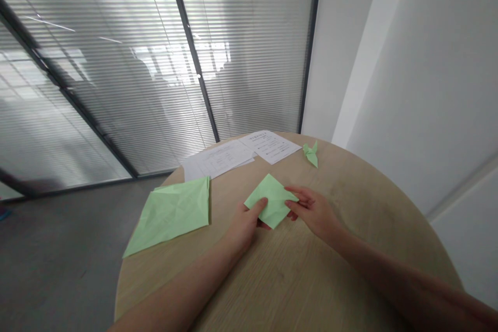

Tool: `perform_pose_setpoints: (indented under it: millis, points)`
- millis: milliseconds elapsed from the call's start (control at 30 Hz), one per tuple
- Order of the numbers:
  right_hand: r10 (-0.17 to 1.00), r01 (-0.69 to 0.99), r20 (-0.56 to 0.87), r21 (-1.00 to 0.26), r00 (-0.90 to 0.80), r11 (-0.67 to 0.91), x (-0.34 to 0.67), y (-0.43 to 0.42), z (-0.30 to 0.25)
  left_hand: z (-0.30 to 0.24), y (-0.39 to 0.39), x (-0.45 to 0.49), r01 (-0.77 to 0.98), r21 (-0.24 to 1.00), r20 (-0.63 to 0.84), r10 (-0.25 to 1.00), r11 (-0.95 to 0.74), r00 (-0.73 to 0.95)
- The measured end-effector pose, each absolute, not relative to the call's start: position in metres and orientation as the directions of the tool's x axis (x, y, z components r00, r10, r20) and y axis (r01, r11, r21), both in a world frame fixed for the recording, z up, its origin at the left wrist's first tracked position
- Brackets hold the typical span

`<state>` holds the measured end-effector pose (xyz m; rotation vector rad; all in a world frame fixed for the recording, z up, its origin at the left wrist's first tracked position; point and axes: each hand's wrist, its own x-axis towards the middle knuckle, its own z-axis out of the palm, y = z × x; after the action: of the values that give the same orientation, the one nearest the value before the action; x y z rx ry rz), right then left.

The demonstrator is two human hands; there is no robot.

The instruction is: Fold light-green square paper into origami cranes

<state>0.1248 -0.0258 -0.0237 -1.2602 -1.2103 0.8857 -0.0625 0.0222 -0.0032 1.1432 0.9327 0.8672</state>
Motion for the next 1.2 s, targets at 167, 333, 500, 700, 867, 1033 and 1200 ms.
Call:
perform_pose_setpoints:
  millis: [167,333,500,700,867,1033,1200]
  points:
    - [0.961,0.157,0.195,-0.974,0.195,0.166,0.127,-0.025,-0.025,-0.003,0.022,-0.062,-0.11,0.969,-0.168,0.92,0.219,0.353]
    - [0.959,0.186,0.203,-0.968,0.197,0.166,0.13,-0.025,-0.026,-0.006,0.023,-0.061,-0.176,0.944,-0.195,0.901,0.28,0.387]
    - [0.956,0.226,0.208,-0.961,0.205,0.16,0.129,-0.025,-0.026,-0.007,0.025,-0.061,-0.187,0.938,-0.195,0.891,0.291,0.409]
    - [0.959,0.33,0.237,-0.928,0.157,0.176,0.131,-0.026,-0.028,-0.01,0.027,-0.06,-0.166,0.953,-0.174,0.906,0.254,0.386]
    - [0.937,0.428,0.332,-0.867,0.11,0.257,0.135,-0.026,-0.029,-0.008,0.026,-0.061,-0.146,0.963,-0.16,0.915,0.227,0.37]
    - [0.927,0.455,0.365,-0.842,0.088,0.289,0.135,-0.027,-0.027,-0.006,0.025,-0.061,-0.131,0.968,-0.158,0.923,0.215,0.352]
    - [0.963,0.263,0.246,-0.942,0.114,0.21,0.129,-0.026,-0.026,-0.005,0.024,-0.062,-0.133,0.969,-0.154,0.928,0.21,0.34]
